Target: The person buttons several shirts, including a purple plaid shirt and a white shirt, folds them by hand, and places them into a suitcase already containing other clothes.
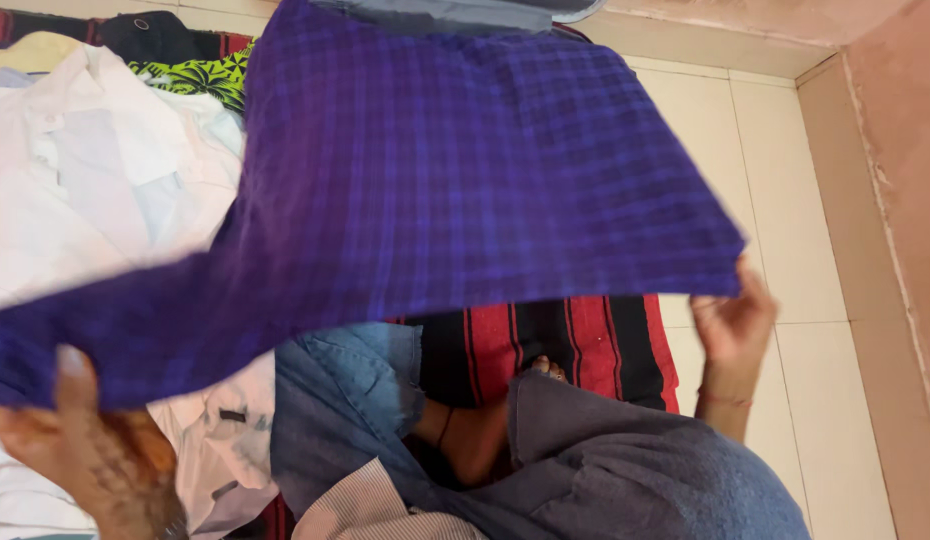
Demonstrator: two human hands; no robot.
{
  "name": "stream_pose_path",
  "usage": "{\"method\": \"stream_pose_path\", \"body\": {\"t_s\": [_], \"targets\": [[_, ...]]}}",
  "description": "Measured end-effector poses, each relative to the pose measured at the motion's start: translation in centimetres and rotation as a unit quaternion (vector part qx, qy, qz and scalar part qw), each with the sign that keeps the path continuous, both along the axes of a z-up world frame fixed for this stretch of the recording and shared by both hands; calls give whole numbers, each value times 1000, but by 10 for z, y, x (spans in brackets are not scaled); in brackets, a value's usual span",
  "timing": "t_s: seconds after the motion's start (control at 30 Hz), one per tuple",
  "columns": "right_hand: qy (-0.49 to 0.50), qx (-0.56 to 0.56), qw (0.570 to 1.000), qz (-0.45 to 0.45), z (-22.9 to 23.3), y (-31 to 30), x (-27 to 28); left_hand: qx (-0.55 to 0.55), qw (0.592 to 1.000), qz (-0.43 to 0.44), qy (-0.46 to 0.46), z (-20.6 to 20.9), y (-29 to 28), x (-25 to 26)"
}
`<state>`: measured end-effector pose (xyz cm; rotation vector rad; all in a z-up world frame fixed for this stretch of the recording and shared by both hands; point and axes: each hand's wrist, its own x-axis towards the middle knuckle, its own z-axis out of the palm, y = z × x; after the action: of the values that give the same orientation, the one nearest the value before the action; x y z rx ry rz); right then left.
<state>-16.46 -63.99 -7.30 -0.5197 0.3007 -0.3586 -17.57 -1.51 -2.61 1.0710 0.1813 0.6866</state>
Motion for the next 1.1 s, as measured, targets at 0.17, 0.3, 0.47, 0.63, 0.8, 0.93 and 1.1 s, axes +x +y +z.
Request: {"method": "stream_pose_path", "body": {"t_s": [0.17, 0.3, 0.47, 0.63, 0.8, 0.93, 1.1], "targets": [[-21, 114, 990, 77, -77, -6, -24, -63, 996, 34, 62, -57, -5, -31], [23, 80, 996, 32, -59, 9, -9, -94, 992, 45, 66, -61, -4, -17], [36, 59, 998, -8, -36, 10, 48, -118, 993, -5, -6, -86, 14, 61], [-24, 99, 993, 65, -70, -24, 145, -101, 990, -36, 95, -107, 15, 193], [51, 29, 997, 44, -66, 10, 160, -18, 979, -120, 161, -126, -6, 210], [73, -164, 983, -22, -65, 49, 98, -31, 971, -185, 149, -168, -39, 118], [196, -365, 910, -4, -82, 74, 66, -166, 924, -197, 281, -223, -49, 85]]}}
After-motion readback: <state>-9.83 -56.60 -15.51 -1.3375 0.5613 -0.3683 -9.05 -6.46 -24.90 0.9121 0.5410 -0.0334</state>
